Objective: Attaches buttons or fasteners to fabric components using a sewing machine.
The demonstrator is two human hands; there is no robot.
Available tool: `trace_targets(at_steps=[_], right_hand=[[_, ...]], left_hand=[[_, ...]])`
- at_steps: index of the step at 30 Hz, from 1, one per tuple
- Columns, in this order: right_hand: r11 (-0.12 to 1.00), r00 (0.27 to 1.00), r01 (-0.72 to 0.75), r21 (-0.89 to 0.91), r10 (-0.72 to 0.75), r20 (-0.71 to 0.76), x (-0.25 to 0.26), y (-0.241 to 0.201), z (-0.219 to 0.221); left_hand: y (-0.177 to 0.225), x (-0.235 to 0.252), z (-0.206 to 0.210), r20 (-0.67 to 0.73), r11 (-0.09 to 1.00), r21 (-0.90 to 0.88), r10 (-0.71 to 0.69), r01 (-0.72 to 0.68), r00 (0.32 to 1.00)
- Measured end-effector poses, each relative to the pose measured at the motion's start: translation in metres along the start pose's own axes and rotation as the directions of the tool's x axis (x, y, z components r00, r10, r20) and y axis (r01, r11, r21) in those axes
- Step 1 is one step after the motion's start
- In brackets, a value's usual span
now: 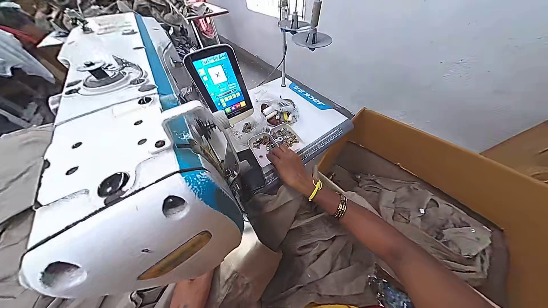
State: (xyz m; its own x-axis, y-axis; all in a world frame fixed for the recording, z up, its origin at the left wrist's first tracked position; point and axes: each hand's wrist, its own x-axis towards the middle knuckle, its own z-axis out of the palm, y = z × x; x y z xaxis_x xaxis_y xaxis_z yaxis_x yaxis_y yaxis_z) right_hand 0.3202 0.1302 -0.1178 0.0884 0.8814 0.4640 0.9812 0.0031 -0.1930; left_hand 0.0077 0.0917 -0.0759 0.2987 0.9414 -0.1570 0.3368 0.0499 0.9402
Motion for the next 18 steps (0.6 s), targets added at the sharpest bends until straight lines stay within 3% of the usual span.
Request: trace_targets(at_steps=[4,7,8,9,11,13,15,16,18], right_hand=[[0.994,0.998,-0.026,0.103,0.021,0.054,0.0,0.004,-0.009],[0.942,0.997,-0.08,0.325,0.082,0.007,0.001,0.002,-0.02],[0.921,0.997,-0.066,0.385,0.078,-0.016,-0.001,-0.004,-0.025],[0.911,0.998,-0.017,0.412,0.042,-0.05,-0.005,-0.015,-0.031],[0.902,0.967,0.221,0.372,-0.154,-0.201,-0.017,-0.044,-0.043],[0.817,0.828,0.522,0.244,-0.417,-0.374,-0.033,-0.075,-0.053],[0.706,0.693,0.697,0.127,-0.617,-0.373,-0.044,-0.097,-0.058],[0.687,0.669,0.72,0.096,-0.651,-0.359,-0.043,-0.104,-0.059],[0.706,0.71,0.691,0.154,-0.622,-0.332,-0.038,-0.106,-0.059]], left_hand=[[-0.001,0.001,0.002,0.003,1.0,-0.021,-0.008,0.008,1.0],[-0.006,-0.001,0.003,-0.059,0.983,0.177,0.049,-0.038,0.997],[-0.011,-0.007,0.006,-0.108,0.955,0.268,0.159,-0.125,0.981],[-0.018,-0.018,0.009,-0.124,0.89,0.368,0.333,-0.268,0.935],[-0.022,-0.041,0.011,0.033,0.704,0.443,0.606,-0.555,0.795],[-0.026,-0.053,0.012,0.197,0.629,0.371,0.665,-0.683,0.72],[-0.033,-0.056,0.012,0.211,0.663,0.33,0.642,-0.672,0.737],[-0.036,-0.056,0.011,0.198,0.696,0.313,0.617,-0.646,0.761],[-0.037,-0.056,0.007,0.173,0.748,0.284,0.576,-0.6,0.799]])
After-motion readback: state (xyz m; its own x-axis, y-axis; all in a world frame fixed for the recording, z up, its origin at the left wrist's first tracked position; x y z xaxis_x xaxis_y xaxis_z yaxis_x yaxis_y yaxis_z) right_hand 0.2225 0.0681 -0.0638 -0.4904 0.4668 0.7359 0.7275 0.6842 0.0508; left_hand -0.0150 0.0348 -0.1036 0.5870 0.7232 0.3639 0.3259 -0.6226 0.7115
